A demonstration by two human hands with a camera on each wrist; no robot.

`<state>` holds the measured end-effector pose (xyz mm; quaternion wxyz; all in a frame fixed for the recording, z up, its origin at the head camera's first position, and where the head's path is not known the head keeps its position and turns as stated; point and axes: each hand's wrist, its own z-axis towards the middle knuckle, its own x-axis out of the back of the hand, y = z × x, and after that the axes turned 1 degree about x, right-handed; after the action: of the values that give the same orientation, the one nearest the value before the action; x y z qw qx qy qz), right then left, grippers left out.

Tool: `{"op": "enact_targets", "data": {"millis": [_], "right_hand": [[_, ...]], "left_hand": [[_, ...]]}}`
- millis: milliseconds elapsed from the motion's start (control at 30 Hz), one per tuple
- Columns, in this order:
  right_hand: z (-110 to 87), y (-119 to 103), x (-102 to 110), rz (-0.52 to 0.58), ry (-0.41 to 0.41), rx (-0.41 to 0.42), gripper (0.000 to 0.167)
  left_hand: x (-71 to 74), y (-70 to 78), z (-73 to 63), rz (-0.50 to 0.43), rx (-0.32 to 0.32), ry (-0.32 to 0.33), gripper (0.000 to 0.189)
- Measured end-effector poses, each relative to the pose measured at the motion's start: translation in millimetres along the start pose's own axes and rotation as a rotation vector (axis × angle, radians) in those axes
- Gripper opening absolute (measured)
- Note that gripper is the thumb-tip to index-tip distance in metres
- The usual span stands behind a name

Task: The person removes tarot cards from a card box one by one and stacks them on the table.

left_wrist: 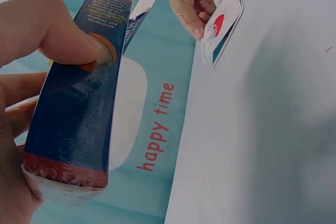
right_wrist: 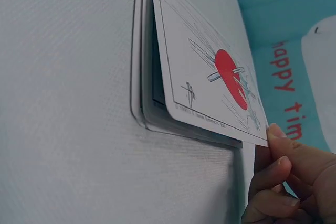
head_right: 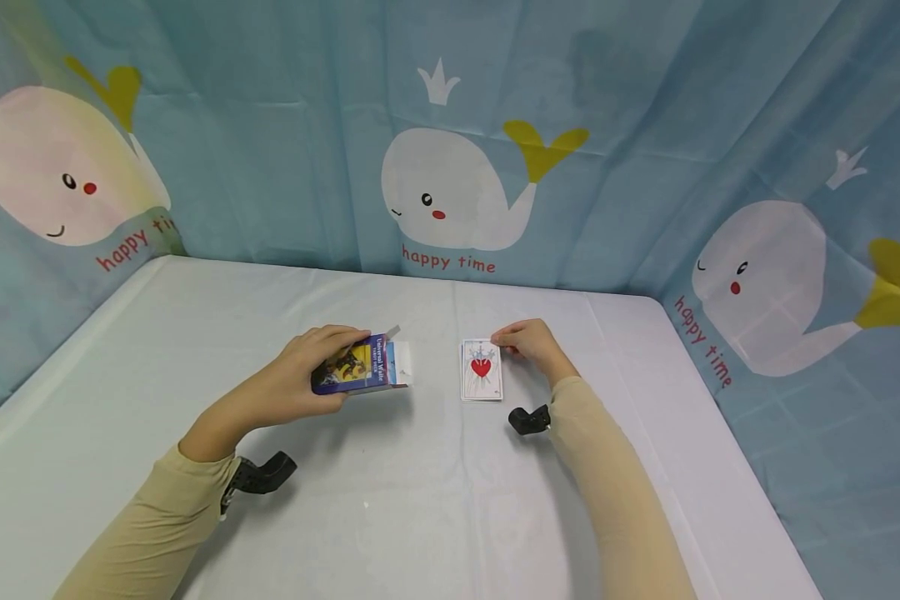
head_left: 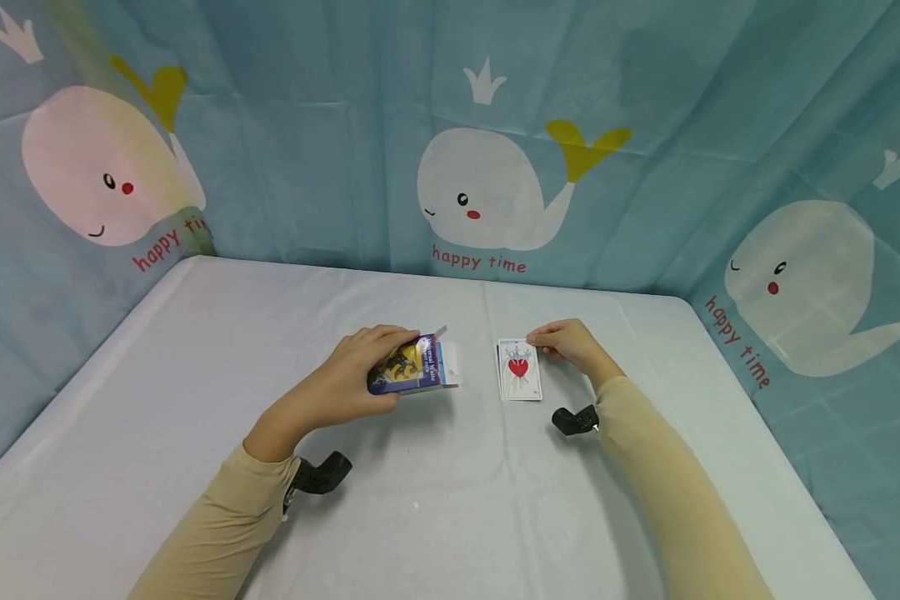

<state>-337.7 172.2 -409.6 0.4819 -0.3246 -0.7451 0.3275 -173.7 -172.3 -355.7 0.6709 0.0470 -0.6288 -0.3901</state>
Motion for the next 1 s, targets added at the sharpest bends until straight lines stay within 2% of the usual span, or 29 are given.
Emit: {"op": "enact_targets", "data": {"millis": [333,1000], "right_hand": [[3.4,3.5,-7.5,-0.097,0.056,0.013,0.023],[3.7,5.3,-17.9,-0.136,0.107,0.018,0.022]], "left_hand": [[0.1,2.3,1.2,-0.003,0.007,-0.008,0.081],[-1.3,0.8,0.4,-0.001,-0.001,-0.008,0.080]]}}
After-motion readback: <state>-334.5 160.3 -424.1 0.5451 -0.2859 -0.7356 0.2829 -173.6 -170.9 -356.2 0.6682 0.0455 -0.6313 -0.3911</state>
